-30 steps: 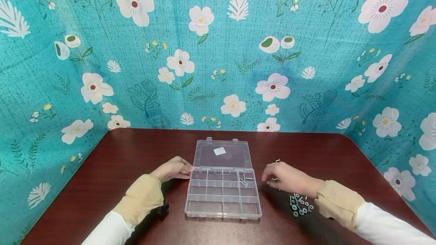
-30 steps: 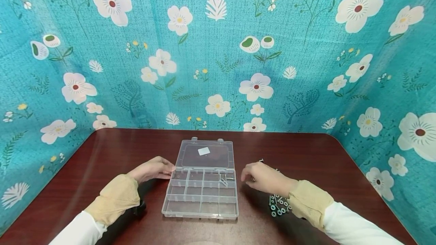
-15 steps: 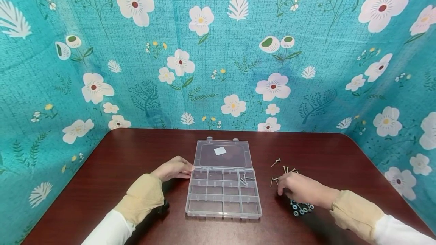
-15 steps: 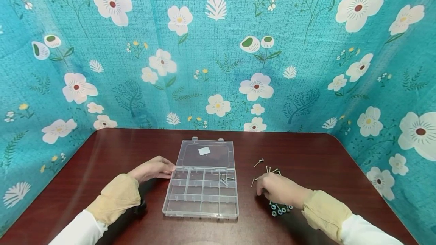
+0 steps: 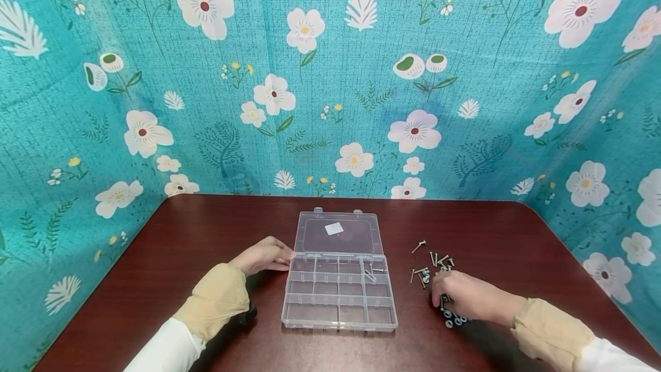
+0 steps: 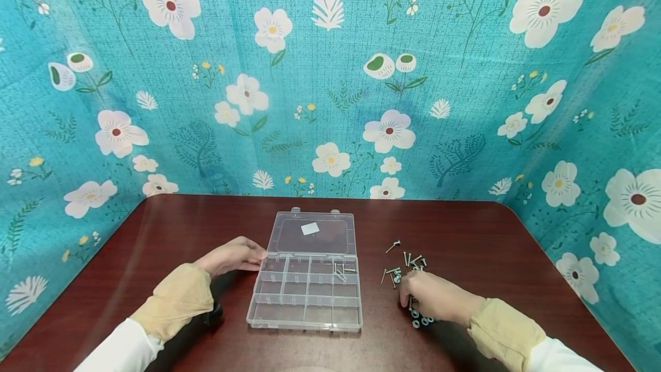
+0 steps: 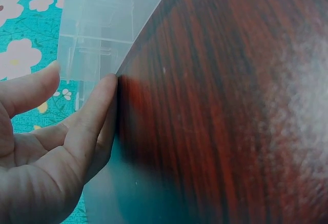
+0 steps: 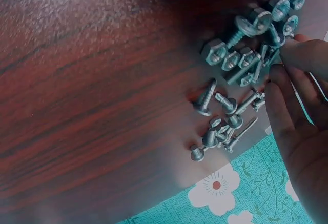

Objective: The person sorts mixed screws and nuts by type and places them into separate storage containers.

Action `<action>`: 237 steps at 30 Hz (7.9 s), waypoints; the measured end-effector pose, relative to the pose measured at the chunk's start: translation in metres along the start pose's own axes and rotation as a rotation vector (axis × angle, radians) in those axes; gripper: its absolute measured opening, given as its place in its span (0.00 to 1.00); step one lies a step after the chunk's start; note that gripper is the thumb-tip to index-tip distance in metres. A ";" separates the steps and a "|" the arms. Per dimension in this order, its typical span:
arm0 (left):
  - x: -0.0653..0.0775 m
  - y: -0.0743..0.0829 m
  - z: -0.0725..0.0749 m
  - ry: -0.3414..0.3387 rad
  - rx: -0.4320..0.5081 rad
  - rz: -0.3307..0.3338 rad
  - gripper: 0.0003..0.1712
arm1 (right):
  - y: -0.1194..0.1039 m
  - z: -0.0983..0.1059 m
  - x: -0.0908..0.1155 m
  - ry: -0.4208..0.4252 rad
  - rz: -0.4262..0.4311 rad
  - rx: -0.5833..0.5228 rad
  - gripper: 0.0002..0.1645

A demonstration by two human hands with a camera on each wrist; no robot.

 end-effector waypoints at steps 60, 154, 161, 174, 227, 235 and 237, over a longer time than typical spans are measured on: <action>0.001 0.002 0.002 0.005 -0.024 -0.005 0.13 | 0.006 -0.011 -0.087 0.393 -0.545 -0.334 0.06; 0.000 0.000 -0.001 -0.021 0.007 -0.004 0.15 | 0.025 0.000 0.005 -0.001 -0.944 -0.010 0.10; 0.001 0.000 0.000 -0.010 0.012 0.002 0.14 | 0.029 0.012 -0.004 0.119 -0.899 -0.041 0.09; 0.000 0.000 0.000 -0.007 0.015 -0.009 0.15 | 0.022 0.018 -0.029 0.299 -0.592 -0.107 0.07; 0.004 0.002 -0.002 0.031 0.046 -0.009 0.14 | 0.009 0.027 -0.053 0.274 -0.391 -0.054 0.09; 0.008 0.000 -0.003 0.099 0.039 0.013 0.13 | 0.013 0.042 -0.040 0.273 -0.414 0.010 0.10; 0.009 -0.001 -0.003 0.111 0.036 0.006 0.13 | 0.014 0.043 -0.036 0.274 -0.445 0.021 0.09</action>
Point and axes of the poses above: each hand's wrist, its own x-axis away from the middle knuckle, its own z-axis out of the back of the hand, y = z × x, the point moved 5 cm from there along -x, towards the middle knuckle, and after that the axes turned 13 degrees about y, right-handed, at the moved point
